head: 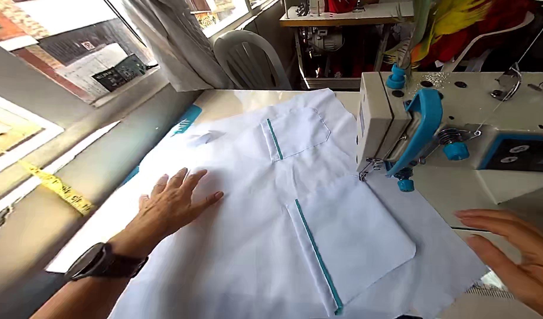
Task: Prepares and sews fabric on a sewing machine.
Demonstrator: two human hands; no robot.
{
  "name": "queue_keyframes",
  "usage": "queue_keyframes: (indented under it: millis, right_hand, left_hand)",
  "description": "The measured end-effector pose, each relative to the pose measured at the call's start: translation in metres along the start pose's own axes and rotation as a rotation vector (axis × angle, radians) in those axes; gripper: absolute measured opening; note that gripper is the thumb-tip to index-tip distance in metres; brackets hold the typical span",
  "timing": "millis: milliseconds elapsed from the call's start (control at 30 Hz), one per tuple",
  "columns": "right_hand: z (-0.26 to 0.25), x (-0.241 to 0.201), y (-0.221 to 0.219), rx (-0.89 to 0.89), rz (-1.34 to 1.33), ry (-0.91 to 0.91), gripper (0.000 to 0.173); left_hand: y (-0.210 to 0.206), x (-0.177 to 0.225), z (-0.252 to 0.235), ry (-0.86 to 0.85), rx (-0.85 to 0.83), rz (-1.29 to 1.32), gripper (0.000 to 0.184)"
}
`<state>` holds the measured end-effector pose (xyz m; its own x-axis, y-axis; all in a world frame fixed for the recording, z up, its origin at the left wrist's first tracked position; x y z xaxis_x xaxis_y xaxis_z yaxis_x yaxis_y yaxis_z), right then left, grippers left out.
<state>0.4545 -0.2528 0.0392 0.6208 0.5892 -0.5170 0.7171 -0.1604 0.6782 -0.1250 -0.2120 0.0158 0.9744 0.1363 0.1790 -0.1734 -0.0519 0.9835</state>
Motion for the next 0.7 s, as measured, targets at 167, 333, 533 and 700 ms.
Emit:
queue_keyframes:
  millis: [167,333,533,700]
  right_hand:
    - [0.006,-0.033,-0.124,-0.232,0.411,0.126,0.115]
    - [0.023,-0.083,-0.142,-0.255,0.433,-0.026,0.115]
    - [0.019,-0.095,-0.125,-0.484,0.344,-0.091,0.093]
    - [0.007,-0.087,-0.094,-0.556,0.219,-0.092,0.077]
  left_hand:
    - [-0.019,-0.020,-0.060,0.037,-0.027,0.015,0.072]
    - [-0.018,-0.012,-0.136,-0.159,0.015,0.051,0.068]
    - [-0.006,0.016,-0.181,-0.198,0.235,-0.098,0.048]
    - [-0.001,0.056,-0.156,-0.317,0.173,0.030,0.044]
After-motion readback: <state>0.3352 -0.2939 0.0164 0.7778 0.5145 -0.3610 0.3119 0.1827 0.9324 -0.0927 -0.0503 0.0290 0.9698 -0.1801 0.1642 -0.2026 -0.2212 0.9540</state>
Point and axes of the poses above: each hand's wrist, its own z-axis away from the middle knuckle, its own y-axis out of the back of the hand, x = y × z, the point moved 3 cm from there along -z, towards the middle knuckle
